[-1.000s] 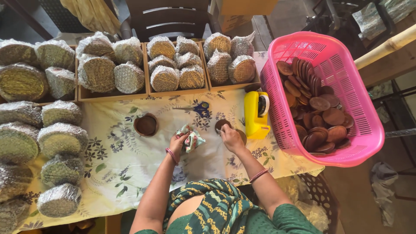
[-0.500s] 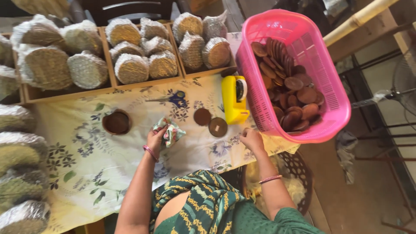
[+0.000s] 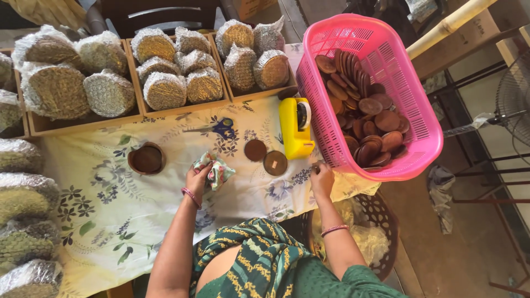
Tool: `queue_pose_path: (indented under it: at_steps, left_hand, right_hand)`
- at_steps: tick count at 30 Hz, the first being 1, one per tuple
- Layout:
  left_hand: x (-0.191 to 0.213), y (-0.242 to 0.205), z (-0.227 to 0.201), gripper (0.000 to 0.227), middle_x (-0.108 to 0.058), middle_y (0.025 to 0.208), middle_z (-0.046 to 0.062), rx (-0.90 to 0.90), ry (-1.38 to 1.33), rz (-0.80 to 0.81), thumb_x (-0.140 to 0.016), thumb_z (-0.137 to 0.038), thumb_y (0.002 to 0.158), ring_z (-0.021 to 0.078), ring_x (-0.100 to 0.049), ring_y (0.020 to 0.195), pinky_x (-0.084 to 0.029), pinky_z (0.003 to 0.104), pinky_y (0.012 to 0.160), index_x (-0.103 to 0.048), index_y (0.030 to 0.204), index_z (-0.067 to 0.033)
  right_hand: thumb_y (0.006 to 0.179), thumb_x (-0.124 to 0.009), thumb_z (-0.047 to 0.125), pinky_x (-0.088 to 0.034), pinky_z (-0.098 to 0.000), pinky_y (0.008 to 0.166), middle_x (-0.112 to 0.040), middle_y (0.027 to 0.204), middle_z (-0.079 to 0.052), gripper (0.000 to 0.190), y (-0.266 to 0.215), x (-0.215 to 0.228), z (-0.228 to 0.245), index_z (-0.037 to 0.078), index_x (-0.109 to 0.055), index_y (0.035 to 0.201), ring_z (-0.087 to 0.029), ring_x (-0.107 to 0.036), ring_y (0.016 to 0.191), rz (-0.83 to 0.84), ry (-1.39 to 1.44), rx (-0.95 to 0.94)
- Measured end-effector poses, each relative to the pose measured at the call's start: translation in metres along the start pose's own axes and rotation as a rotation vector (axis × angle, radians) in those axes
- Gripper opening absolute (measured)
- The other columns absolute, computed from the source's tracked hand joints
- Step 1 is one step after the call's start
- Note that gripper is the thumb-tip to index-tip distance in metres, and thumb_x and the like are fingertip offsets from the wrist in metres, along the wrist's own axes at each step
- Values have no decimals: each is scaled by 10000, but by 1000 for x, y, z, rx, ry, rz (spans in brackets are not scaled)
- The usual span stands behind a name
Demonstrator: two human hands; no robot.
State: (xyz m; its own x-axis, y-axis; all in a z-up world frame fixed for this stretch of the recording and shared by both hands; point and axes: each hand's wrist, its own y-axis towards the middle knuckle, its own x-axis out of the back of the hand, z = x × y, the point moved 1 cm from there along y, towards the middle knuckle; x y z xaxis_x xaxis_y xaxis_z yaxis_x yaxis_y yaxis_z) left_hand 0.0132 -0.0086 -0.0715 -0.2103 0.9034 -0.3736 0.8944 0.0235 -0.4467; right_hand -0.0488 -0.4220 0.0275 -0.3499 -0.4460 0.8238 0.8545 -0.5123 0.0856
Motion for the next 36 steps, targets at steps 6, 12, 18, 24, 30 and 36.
queue_pose_path:
  at_steps: [6, 12, 18, 24, 30, 36]
  left_hand:
    - [4, 7, 11, 362, -752, 1086, 75, -33, -42, 68, -743, -108, 902, 141, -712, 944, -564, 284, 829, -656, 1233, 8]
    - [5, 10, 15, 356, -745, 1067, 72, -21, -38, 50, -752, -104, 907, 133, -703, 915, -560, 280, 801, -652, 1227, 16]
    - [0, 3, 5, 384, -735, 1037, 63, 5, -5, 6, -767, -125, 893, 130, -700, 876, -565, 287, 760, -636, 1225, 16]
    - [4, 23, 37, 330, -746, 1029, 65, 17, -53, 34, -773, -146, 908, 142, -710, 873, -574, 293, 755, -687, 1189, 4]
    - [-19, 8, 3, 263, -764, 993, 41, 252, -187, 3, -697, -215, 932, 172, -739, 832, -604, 338, 725, -722, 1157, -82]
    - [-29, -18, -47, 411, -762, 1086, -43, 277, -466, 102, -507, -503, 946, 156, -712, 998, -585, 407, 801, -682, 1219, -250]
  right_hand:
    - [851, -617, 63, -509, -457, 963, -663, 1194, -165, 244, 1, -18, -22, 64, -756, 1051, -374, -621, 1148, -47, -179, 274]
    - [829, -582, 39, -464, -520, 919, -624, 1229, -210, 486, -7, -18, -3, 31, -624, 1312, -420, -590, 1115, -145, -64, 24]
    - [831, -719, 229, -544, -437, 959, -622, 1241, -139, 443, -9, -7, -4, 76, -660, 1242, -323, -654, 1100, -143, 160, -46]
    - [726, -857, 306, -395, -566, 950, -538, 1306, -222, 605, -40, -9, 41, 25, -653, 1222, -403, -497, 1197, -328, -236, 152]
    - [939, -698, 185, -382, -474, 1143, -513, 1483, -189, 436, -91, -38, 186, 81, -622, 1356, -374, -478, 1377, 205, 216, 927]
    - [935, -622, 122, -382, -487, 1116, -516, 1511, -195, 523, -85, -102, 256, 48, -570, 1451, -379, -474, 1397, 459, 162, 1126]
